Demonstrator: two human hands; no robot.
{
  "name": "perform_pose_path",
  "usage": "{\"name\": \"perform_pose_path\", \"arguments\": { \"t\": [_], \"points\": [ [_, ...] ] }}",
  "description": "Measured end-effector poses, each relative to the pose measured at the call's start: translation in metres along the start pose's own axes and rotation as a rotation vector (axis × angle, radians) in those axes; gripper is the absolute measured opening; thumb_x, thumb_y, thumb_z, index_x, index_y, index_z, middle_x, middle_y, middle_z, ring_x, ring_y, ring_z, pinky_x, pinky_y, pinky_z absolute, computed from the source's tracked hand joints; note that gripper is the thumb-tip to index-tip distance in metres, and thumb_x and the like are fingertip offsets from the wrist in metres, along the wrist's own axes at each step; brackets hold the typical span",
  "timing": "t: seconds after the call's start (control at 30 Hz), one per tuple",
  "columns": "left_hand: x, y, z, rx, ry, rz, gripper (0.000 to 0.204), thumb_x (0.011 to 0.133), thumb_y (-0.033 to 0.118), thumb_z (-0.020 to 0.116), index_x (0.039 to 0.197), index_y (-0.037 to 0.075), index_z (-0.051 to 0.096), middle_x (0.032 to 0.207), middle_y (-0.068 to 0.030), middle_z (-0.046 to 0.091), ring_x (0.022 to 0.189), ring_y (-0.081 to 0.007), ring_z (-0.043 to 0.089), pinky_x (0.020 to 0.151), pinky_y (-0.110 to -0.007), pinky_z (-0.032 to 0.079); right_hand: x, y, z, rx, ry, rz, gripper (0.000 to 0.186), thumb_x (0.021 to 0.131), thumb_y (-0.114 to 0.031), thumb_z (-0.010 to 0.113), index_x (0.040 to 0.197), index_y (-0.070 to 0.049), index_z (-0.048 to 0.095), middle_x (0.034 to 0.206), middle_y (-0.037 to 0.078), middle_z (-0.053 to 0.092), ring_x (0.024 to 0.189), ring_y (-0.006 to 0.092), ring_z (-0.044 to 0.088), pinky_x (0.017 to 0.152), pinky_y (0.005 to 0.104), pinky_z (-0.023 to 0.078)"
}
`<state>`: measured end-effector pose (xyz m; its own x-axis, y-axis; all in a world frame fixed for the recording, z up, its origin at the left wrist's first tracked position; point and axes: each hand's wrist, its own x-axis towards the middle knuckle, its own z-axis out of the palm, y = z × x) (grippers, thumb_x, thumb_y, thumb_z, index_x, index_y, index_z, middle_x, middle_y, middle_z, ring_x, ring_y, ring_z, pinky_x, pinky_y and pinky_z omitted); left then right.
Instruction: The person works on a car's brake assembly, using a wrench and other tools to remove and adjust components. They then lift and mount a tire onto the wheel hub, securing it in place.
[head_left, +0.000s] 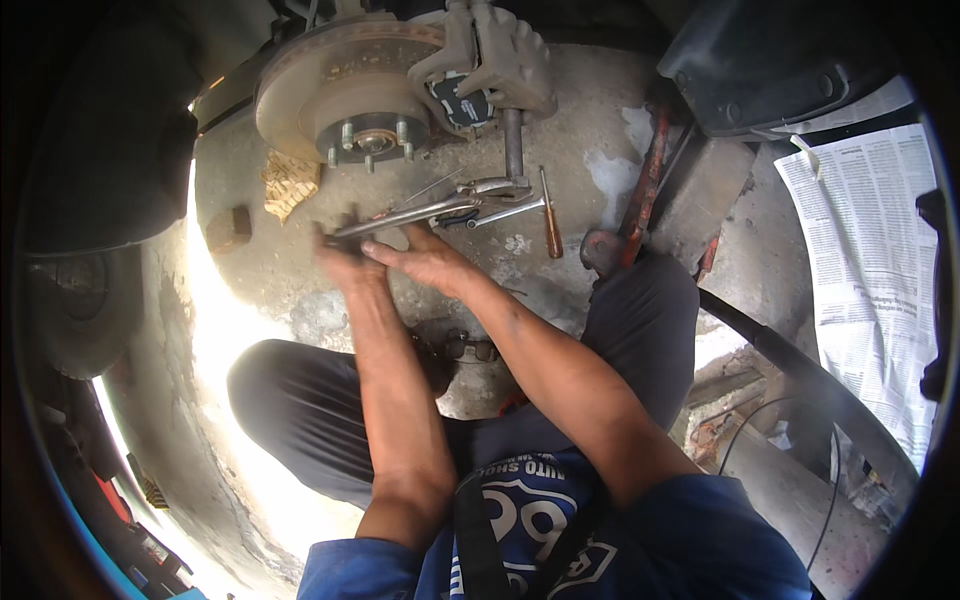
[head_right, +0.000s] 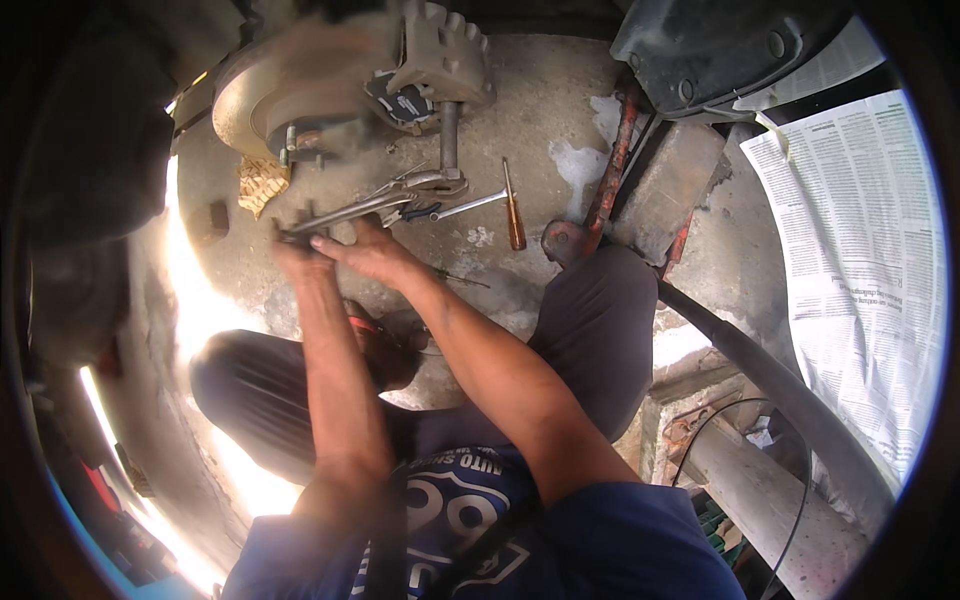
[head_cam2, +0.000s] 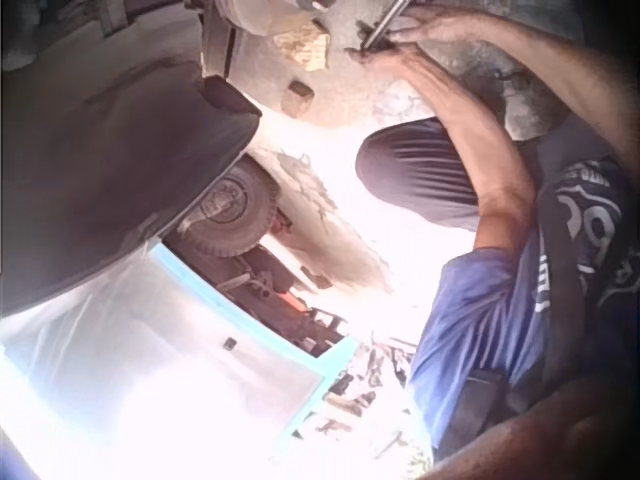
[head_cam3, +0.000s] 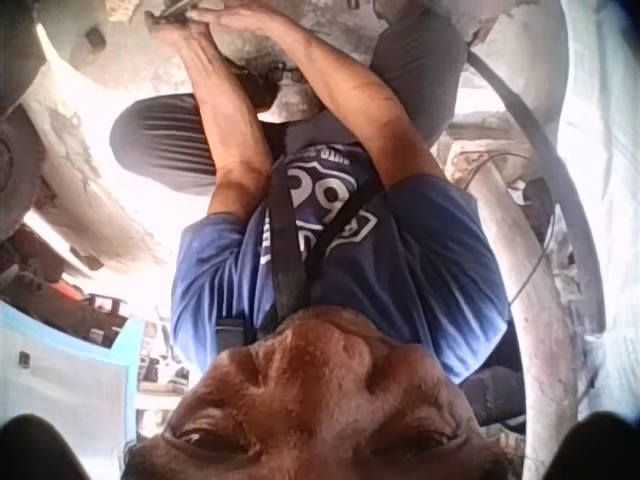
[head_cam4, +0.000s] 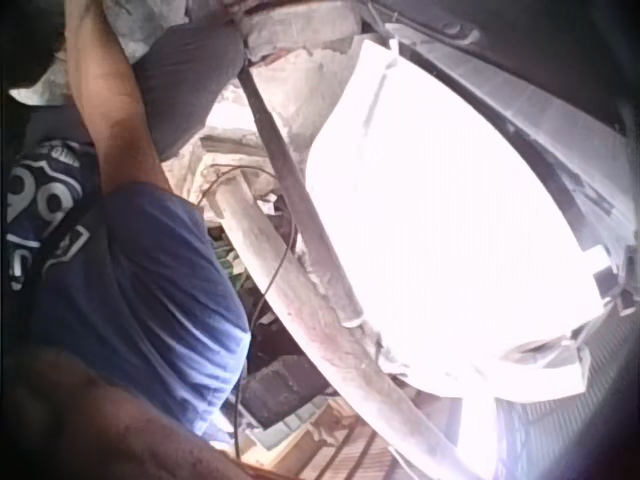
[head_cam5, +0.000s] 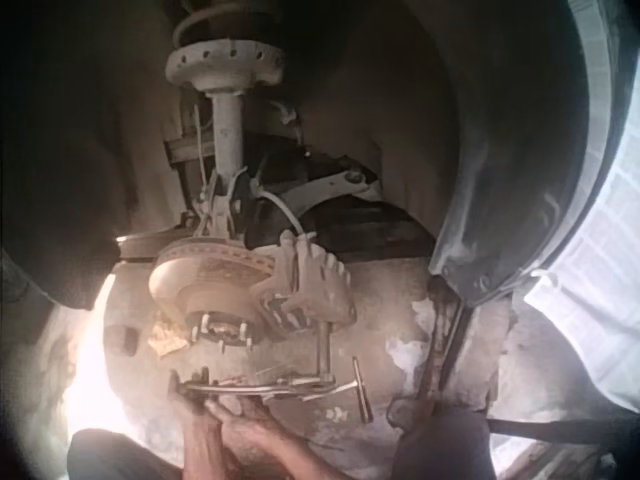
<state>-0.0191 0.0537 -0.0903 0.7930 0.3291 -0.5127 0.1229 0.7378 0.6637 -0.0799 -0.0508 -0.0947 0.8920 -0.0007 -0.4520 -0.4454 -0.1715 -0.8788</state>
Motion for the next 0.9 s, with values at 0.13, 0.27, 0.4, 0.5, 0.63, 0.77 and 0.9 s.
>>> {"name": "perform_pose_path", "arguments": {
  "t": [0.13, 0.27, 0.4, 0.5, 0.63, 0.77, 0.9],
  "points": [
    [-0.065, 0.119, 0.069, -0.062, -0.193, 0.473, 0.04, 0.104, 0.037, 0.056, 0.111, -0.002, 0.055, 0.087, -0.0112, 0.056, 0.088, -0.0222, 0.06, 0.078, -0.035, 0.05, -0.074, -0.093, -0.074, -0.476, -0.482, -0.299, 0.06, 0.09, -0.049, 0.069, 0.126, -0.001, 0.068, 0.122, 0.023, 0.07, 0.115, 0.0367, 0.067, 0.101, 0.0454, 0.051],
    [-0.127, 0.107, 0.115, 0.023, -0.27, 0.686, 0.035, 0.102, 0.034, 0.063, 0.106, 0.0, 0.058, 0.085, -0.0089, 0.059, 0.076, -0.0194, 0.064, 0.067, -0.032, 0.05, -0.174, -0.172, -0.185, -0.354, 0.094, -0.583, 0.042, 0.094, -0.041, 0.07, 0.108, -0.001, 0.073, 0.097, 0.019, 0.075, 0.083, 0.0282, 0.072, 0.076, 0.0398, 0.057],
    [-0.219, 0.062, 0.176, 0.507, -0.76, 1.262, 0.023, 0.09, 0.018, 0.072, 0.101, -0.001, 0.064, 0.082, -0.0125, 0.066, 0.068, -0.025, 0.069, 0.058, -0.037, 0.053, -0.22, -0.224, -0.226, -0.229, 0.348, -1.193, 0.031, 0.105, -0.021, 0.053, 0.121, 0.001, 0.066, 0.116, 0.019, 0.07, 0.099, 0.0243, 0.069, 0.093, 0.0378, 0.054],
    [-0.287, -0.033, 0.214, 0.716, -1.197, 1.086, 0.026, 0.088, 0.02, 0.065, 0.101, -0.003, 0.068, 0.091, -0.0221, 0.069, 0.08, -0.0351, 0.071, 0.068, -0.044, 0.058, -0.222, -0.231, -0.229, -0.646, 0.615, -1.146, 0.033, 0.105, -0.022, 0.053, 0.126, -0.001, 0.067, 0.128, 0.018, 0.067, 0.115, 0.0252, 0.065, 0.104, 0.041, 0.048],
    [-0.288, -0.111, 0.204, 0.659, -1.134, 1.09, 0.034, 0.092, 0.024, 0.06, 0.113, -0.003, 0.062, 0.104, -0.0249, 0.065, 0.094, -0.0365, 0.067, 0.079, -0.047, 0.056, -0.204, -0.205, -0.225, -0.861, 0.677, -0.674, 0.032, 0.091, -0.019, 0.075, 0.119, -0.004, 0.072, 0.118, 0.014, 0.07, 0.114, 0.0262, 0.065, 0.102, 0.0376, 0.047],
    [-0.27, -0.176, 0.172, 0.841, -1.245, 0.997, 0.039, 0.094, 0.027, 0.058, 0.121, -0.002, 0.055, 0.114, -0.0254, 0.06, 0.103, -0.0381, 0.062, 0.085, -0.049, 0.052, -0.168, -0.155, -0.215, -0.992, 0.217, -0.197, 0.064, 0.085, -0.038, 0.079, 0.137, -0.006, 0.061, 0.135, 0.019, 0.063, 0.131, 0.0388, 0.056, 0.11, 0.0443, 0.044],
    [-0.225, -0.219, 0.132, 0.972, -1.239, 0.746, 0.045, 0.097, 0.03, 0.055, 0.129, -0.001, 0.048, 0.123, -0.026, 0.054, 0.112, -0.0397, 0.057, 0.092, -0.051, 0.049, -0.104, -0.058, -0.196, -0.962, 0.071, 0.028, 0.069, 0.084, -0.044, 0.08, 0.133, 0.0, 0.062, 0.125, 0.024, 0.067, 0.123, 0.0365, 0.062, 0.105, 0.0416, 0.048]
  ]
}}
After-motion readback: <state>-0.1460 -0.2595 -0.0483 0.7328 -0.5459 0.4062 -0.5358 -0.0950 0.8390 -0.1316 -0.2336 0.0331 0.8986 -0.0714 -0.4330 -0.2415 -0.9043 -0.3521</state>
